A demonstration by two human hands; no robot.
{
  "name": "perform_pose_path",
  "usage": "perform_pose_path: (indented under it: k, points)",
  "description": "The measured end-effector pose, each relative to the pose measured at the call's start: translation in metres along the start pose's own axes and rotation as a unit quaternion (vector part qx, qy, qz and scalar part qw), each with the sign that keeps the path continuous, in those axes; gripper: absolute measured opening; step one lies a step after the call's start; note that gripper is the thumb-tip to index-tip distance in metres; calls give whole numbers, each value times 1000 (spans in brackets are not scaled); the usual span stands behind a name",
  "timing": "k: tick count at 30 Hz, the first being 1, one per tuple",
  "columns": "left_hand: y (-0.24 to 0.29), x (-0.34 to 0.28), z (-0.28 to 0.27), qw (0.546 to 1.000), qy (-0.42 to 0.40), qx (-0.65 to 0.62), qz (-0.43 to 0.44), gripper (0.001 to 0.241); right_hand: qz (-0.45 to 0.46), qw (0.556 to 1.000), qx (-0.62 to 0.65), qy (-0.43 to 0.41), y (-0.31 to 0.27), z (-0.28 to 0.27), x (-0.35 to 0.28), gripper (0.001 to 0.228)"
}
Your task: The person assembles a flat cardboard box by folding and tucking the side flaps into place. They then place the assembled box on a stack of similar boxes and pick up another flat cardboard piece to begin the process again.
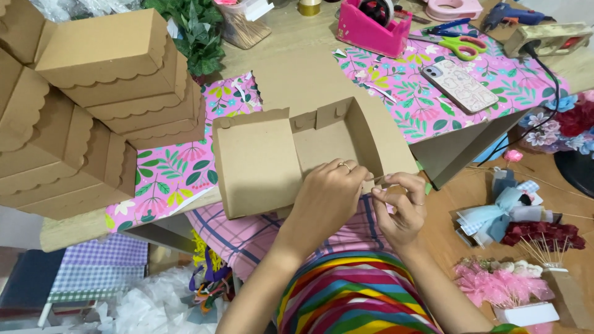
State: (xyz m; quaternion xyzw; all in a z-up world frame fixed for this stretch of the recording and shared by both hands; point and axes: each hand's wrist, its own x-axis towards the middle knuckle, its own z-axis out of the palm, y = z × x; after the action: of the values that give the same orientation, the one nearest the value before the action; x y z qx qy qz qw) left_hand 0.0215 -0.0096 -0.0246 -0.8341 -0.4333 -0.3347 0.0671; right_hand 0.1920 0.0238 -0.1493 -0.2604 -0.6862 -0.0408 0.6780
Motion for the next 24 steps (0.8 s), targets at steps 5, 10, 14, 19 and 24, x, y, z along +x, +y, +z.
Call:
perform_pose_path:
  k: [5, 10, 14, 19, 24]
  points:
    - [-1, -1, -1, 1000, 1, 2, 1, 9, -14, 1000, -4, 6, 1, 2, 2, 13]
    - [-3, -1, -1, 1000, -9, -2, 5, 7, -16, 1000, -13, 11, 0, 4, 4, 13]
    - [-4, -2, 0, 1000, -6, -3, 5, 6, -12, 1000, -14, 3, -3, 3, 9, 14]
    - [-8, -4, 7, 1000, -3, 23, 9, 3, 4, 1000, -2, -28, -6, 0, 16, 11]
    - [-10, -5, 8, 1000, -3, 18, 9, 4, 11, 999, -5, -40, -6, 0, 19, 11]
